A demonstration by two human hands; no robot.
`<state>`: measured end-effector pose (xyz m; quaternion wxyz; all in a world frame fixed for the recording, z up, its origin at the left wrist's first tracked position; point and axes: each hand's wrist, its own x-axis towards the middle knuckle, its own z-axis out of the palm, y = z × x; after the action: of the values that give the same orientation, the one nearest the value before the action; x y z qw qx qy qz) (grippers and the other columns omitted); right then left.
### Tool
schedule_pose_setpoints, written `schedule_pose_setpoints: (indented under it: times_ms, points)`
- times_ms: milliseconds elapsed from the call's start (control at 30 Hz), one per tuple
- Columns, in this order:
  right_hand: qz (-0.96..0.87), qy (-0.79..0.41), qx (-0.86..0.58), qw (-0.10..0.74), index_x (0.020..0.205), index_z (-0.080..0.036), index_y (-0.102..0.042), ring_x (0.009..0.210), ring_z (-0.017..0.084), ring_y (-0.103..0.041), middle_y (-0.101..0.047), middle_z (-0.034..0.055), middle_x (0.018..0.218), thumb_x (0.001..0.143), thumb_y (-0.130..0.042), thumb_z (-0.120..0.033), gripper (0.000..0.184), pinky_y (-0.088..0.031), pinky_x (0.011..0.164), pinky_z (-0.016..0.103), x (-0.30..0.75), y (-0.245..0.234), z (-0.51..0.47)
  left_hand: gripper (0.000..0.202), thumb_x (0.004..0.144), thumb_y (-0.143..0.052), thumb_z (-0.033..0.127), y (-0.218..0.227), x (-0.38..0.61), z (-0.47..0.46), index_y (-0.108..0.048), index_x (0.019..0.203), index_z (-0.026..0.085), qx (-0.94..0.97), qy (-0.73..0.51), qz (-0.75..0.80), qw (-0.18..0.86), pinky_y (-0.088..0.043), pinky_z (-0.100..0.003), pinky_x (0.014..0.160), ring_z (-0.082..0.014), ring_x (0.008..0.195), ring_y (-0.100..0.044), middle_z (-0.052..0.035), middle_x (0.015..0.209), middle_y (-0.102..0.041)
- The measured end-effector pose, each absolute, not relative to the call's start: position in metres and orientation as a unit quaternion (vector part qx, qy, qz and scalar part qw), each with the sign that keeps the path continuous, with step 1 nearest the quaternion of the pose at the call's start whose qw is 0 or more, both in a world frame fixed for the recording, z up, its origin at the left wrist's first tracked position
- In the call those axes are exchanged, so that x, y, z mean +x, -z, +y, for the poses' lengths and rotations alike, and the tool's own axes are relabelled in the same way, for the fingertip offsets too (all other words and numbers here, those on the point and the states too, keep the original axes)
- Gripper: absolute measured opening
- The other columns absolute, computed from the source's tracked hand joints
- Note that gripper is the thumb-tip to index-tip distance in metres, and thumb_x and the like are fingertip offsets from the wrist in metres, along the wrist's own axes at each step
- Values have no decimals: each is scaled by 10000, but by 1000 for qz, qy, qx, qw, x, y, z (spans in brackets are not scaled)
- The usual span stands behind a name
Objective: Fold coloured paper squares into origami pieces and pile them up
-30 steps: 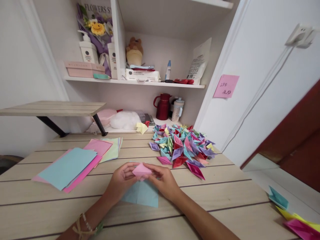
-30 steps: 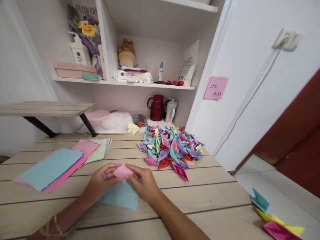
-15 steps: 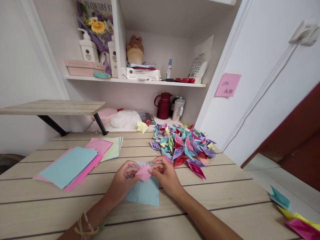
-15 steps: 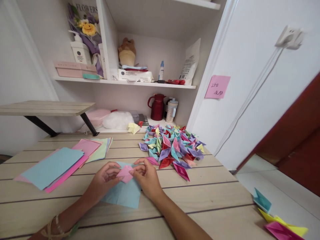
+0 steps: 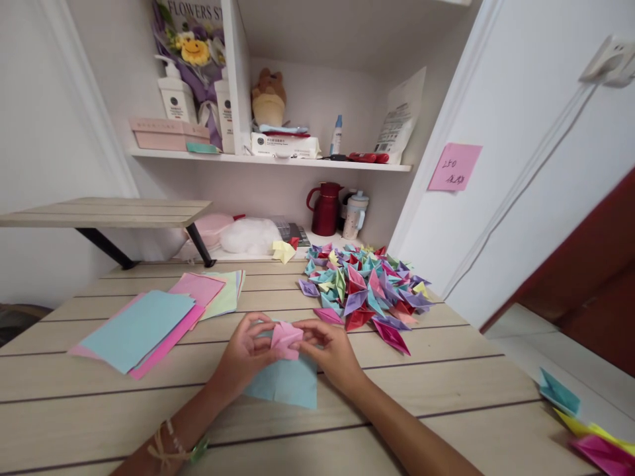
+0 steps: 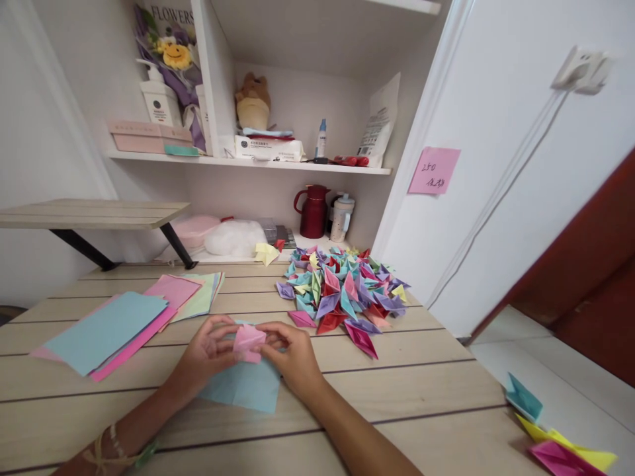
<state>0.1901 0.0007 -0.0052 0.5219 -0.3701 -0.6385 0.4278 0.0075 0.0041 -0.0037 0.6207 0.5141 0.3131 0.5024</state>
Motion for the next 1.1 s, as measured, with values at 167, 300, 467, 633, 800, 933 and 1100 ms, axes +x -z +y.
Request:
schedule_pose_setpoints:
  times_ms: [167,300,467,633,800,933,1100]
  points:
    - [-616,-439,-379,533,847,-171,-640,595,133,-601,-642,11,658,672,-684,-247,195,-478,534,221,192,9,4,294,531,-763,104,2,6,5,-623,786,144,530,-460,334,629,-509,-294,712,-223,836,-646,-79,935,-680]
    - [-627,-418,-378,537,954,-182,-632,611,136,-599,-645,15,698,671,-692,-271,303,-485,556,237,193,8,4,200,639,-704,236,-1,6,4,-683,815,143,519,-476,402,585,-503,-238,663,-174,758,-645,-67,832,-710]
    - [-712,-307,-368,513,960,-238,-678,660,160,-605,-675,53,818,724,-655,-287,242,-495,589,274,195,4,2,205,600,-732,192,2,4,7,-690,796,155,518,-472,393,595,-495,-212,674,-142,721,-642,-40,759,-719]
    - [-742,-280,-328,513,985,-282,-671,824,194,-628,-685,59,916,770,-613,-288,222,-512,722,322,198,0,2,230,622,-716,170,5,4,8,-663,845,159,526,-481,378,591,-489,-203,642,-123,694,-633,-32,758,-709]
    - [-760,-281,-318,492,996,-281,-665,824,184,-636,-683,59,920,790,-590,-288,219,-517,732,316,200,-1,3,203,654,-692,163,4,5,6,-625,845,174,532,-479,341,610,-470,-198,602,-114,666,-625,-20,755,-702]
    - [-797,-245,-302,461,1036,-286,-642,852,186,-625,-667,65,948,827,-538,-257,235,-508,748,338,205,0,4,219,650,-694,169,1,5,5,-646,863,166,536,-462,344,617,-477,-224,641,-136,708,-637,-33,785,-716]
    - [-827,-205,-308,424,1083,-281,-611,886,189,-598,-635,74,991,846,-501,-215,270,-484,771,351,207,-4,1,331,614,-717,223,-3,6,2,-679,932,139,536,-411,387,627,-490,-309,730,-190,747,-651,-69,835,-728]
